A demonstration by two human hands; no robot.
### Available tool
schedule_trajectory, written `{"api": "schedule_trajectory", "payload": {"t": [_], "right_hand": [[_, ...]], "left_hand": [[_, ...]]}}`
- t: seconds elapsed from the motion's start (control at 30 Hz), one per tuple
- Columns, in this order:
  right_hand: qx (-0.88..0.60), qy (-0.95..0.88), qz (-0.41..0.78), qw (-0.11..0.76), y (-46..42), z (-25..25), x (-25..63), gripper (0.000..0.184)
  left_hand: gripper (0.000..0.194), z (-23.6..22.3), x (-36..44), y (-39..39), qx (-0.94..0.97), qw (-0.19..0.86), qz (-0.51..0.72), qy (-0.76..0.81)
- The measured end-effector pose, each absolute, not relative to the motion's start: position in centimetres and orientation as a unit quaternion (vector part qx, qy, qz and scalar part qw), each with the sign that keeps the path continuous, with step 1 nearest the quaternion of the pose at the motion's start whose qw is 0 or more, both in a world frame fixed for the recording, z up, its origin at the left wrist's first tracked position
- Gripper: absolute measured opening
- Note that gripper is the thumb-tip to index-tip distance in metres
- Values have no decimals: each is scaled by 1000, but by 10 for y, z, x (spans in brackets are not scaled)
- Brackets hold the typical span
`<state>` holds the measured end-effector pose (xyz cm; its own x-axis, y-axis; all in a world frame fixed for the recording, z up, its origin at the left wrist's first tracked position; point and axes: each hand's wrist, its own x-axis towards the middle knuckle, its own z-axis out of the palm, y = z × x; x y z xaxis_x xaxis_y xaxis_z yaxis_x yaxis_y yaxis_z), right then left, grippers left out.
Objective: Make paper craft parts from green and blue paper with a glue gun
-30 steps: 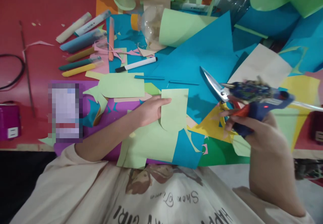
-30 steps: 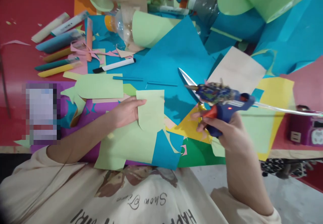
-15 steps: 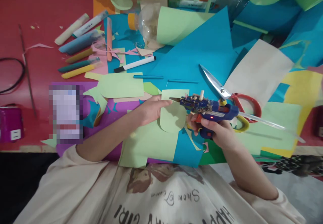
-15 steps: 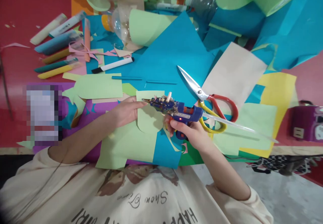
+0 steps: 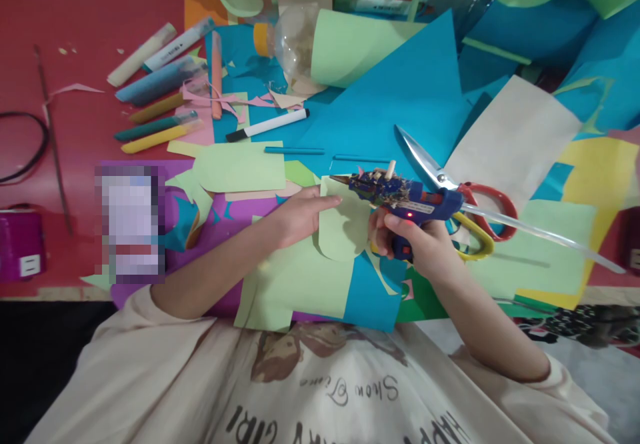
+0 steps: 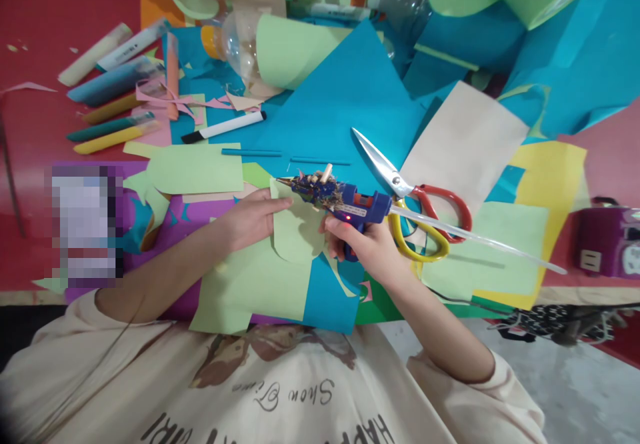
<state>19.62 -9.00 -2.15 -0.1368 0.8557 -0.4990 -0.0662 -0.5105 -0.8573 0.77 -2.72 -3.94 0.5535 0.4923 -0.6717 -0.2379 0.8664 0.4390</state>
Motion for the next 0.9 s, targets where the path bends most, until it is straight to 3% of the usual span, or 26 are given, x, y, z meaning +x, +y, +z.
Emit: {"api": "schedule_trajectory", "payload": {"t": [0.9], "right_hand": [[-581,-354,652,335,-87,-20,193,26]], "left_hand": [[9,-38,8,-28,159,863,206,432]]}}
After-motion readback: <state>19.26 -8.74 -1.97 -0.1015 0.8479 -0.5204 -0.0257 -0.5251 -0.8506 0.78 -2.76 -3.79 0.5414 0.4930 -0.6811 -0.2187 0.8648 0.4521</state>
